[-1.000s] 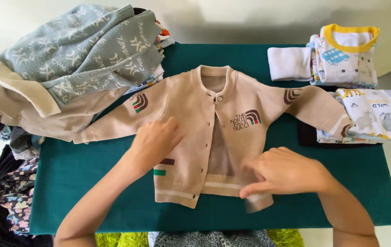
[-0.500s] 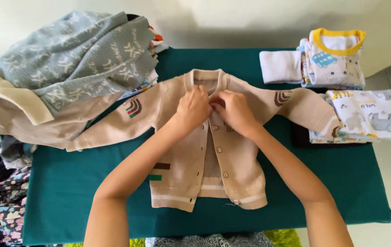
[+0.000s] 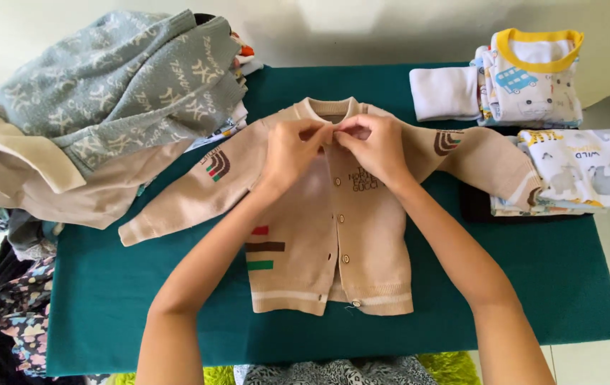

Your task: Buttoning and folding a small cardigan and other baby clothes on a flat surface

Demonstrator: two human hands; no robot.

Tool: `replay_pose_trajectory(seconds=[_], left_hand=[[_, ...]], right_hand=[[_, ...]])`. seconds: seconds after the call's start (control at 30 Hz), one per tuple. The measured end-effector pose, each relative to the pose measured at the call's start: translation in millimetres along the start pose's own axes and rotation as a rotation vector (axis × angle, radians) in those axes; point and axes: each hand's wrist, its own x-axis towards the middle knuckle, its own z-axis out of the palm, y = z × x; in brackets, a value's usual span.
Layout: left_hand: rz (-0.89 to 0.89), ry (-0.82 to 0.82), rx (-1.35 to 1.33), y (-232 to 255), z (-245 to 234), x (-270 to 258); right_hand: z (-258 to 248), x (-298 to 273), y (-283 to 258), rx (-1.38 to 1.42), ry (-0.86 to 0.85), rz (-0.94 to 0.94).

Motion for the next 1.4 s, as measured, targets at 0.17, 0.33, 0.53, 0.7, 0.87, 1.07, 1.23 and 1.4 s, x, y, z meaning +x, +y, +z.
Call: replay_pose_trajectory(seconds=[0.17, 0.33, 0.53, 0.7, 0.87, 1.07, 1.23, 1.4], left_hand=[[0.152, 0.116, 0.197, -17, 7, -7], [0.322, 0.198, 0.324, -40, 10, -12], [-0.058, 0.066, -0.068, -53, 4, -3], [-0.019, 0.102, 0.127, -32, 4, -8], [0.212, 0.143, 0.224, -44, 5, -12], [0.369, 0.093, 0.317, -47, 8, -20], [0.449, 0.112, 0.303, -35, 12, -24], [0.010, 0.048, -0.039, -57, 10, -8]], right_hand=[[6, 4, 31, 0.409, -0.039, 0.300], [9, 5, 49, 0.695, -0.117, 0.529], [11, 4, 46, 0.718, -0.154, 0.579], [18, -2, 40, 0.599, -0.140, 0.474], [24, -13, 20, 0.483, -0.066, 0.348], [29, -21, 24, 0.304, 0.020, 0.185], [35, -22, 36, 0.298, 0.094, 0.176], [30, -18, 56, 0.835, 0.046, 0.494]])
